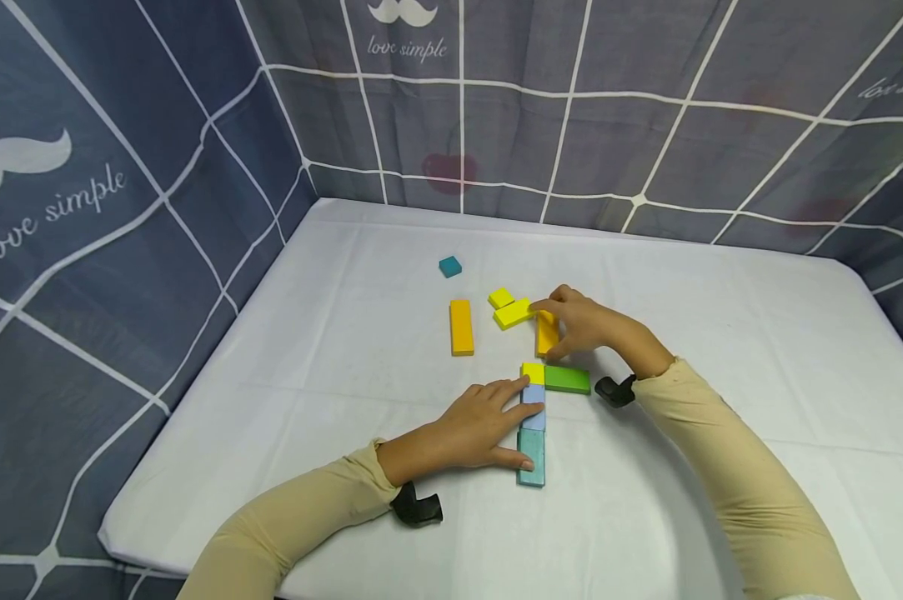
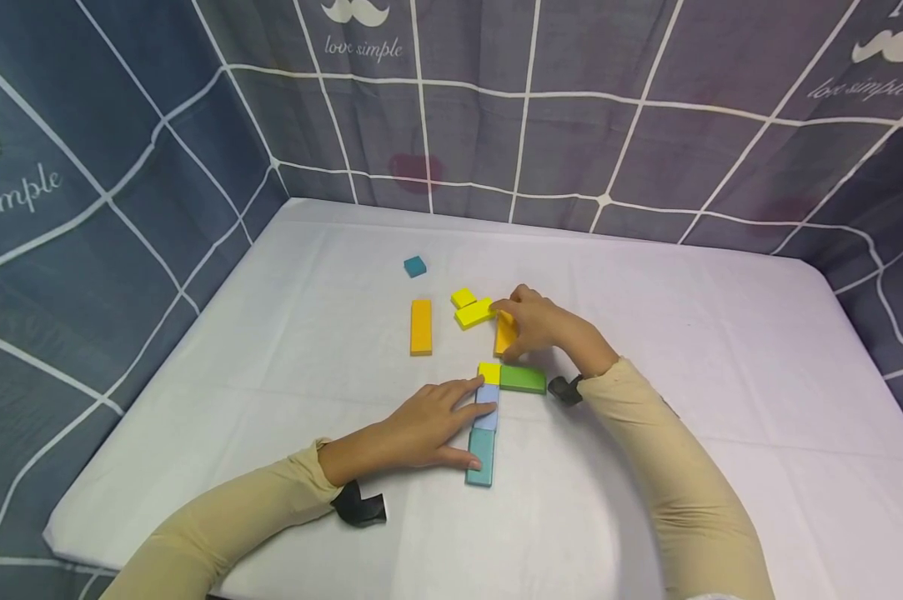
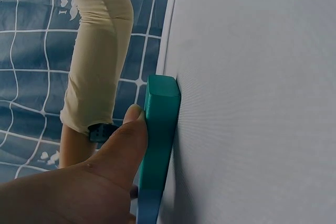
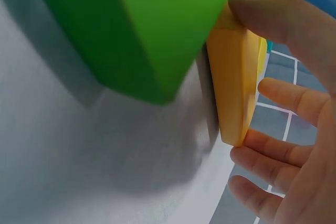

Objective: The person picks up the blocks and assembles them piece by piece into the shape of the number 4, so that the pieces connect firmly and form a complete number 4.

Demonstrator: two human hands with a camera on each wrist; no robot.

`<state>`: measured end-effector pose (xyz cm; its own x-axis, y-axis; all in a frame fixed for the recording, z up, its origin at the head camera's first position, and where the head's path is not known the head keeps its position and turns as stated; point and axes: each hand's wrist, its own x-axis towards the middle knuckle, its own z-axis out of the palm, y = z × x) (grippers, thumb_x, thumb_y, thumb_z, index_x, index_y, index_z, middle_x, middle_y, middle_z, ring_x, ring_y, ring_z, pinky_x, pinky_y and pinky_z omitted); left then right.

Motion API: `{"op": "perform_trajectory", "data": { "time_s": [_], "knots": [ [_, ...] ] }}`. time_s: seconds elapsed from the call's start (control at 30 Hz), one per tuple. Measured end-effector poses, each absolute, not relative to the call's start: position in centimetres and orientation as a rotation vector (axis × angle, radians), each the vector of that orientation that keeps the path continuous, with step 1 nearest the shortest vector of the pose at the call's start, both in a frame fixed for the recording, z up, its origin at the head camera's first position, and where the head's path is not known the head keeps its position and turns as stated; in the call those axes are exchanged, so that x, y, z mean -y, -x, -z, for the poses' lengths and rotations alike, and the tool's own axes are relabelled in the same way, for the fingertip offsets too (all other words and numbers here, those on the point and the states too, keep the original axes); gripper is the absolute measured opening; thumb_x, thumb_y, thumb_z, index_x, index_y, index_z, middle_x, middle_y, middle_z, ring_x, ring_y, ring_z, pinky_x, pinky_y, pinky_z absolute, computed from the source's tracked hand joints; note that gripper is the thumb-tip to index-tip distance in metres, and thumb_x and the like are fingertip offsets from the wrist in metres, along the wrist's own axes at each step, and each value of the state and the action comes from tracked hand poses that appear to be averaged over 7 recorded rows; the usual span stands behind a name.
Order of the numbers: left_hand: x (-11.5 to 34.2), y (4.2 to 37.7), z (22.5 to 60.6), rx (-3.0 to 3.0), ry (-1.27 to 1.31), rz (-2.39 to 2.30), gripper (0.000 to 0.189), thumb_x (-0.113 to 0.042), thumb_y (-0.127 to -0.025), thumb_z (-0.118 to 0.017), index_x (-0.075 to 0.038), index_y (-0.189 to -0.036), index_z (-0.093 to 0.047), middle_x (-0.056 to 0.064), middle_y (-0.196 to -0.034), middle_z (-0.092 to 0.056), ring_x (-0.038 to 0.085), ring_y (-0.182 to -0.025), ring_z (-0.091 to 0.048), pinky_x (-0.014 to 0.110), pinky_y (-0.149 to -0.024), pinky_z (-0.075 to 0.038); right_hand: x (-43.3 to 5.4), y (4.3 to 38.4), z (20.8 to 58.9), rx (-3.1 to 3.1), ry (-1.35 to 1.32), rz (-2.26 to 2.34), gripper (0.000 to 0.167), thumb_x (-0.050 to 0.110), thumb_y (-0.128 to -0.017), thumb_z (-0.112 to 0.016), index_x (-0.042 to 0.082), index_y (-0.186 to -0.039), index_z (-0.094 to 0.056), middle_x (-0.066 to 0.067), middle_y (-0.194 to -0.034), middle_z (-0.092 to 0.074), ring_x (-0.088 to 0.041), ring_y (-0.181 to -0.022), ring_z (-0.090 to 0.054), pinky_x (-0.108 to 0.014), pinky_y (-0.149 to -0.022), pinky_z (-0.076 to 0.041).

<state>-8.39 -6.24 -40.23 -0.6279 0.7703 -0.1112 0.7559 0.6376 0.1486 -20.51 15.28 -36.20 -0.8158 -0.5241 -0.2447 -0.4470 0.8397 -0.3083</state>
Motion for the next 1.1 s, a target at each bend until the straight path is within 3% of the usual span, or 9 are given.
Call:
{"op": "perform_trajectory", "data": {
  "time_s": [0.57,0.9,1.1],
  "knots": [
    [6.1,8.5,40.3,-2.691,-1.282,-0.128,0.077,-0.070,-0.080,-0.042,-0.027,-0.143,-0.030,0.008,-0.152,-0.018,0.023,-0.133,-0.030,0.039,-0.101,-0.034,-15.1,20.7,36.7,-2.663,0.763,0.433,0.082,0.035,-0.069,-0.078,0.009,-0.137,-0.040,-0.022,-0.131,-0.038,-0.036,-0.117,-0.044,-0.052,-0.097,-0.038],
    [6.0,8.5,40.3,-2.695,-1.290,-0.129,0.077,-0.070,-0.080,-0.042,-0.027,-0.142,-0.031,0.008,-0.152,-0.018,0.023,-0.133,-0.030,0.039,-0.100,-0.035,-16.1,19.6,37.5,-2.638,0.752,0.551,0.082,0.031,-0.076,-0.073,0.004,-0.141,-0.032,-0.023,-0.147,-0.024,-0.041,-0.132,-0.028,-0.056,-0.104,-0.026],
    [6.0,8.5,40.4,-2.705,-1.283,-0.129,0.077,-0.070,-0.079,-0.042,-0.027,-0.142,-0.031,0.008,-0.151,-0.019,0.022,-0.133,-0.030,0.039,-0.099,-0.035,-16.3,18.9,37.6,-2.655,0.800,0.556,0.077,0.031,-0.080,-0.069,0.005,-0.141,-0.031,-0.021,-0.149,-0.021,-0.042,-0.132,-0.027,-0.056,-0.103,-0.027]
  ]
}}
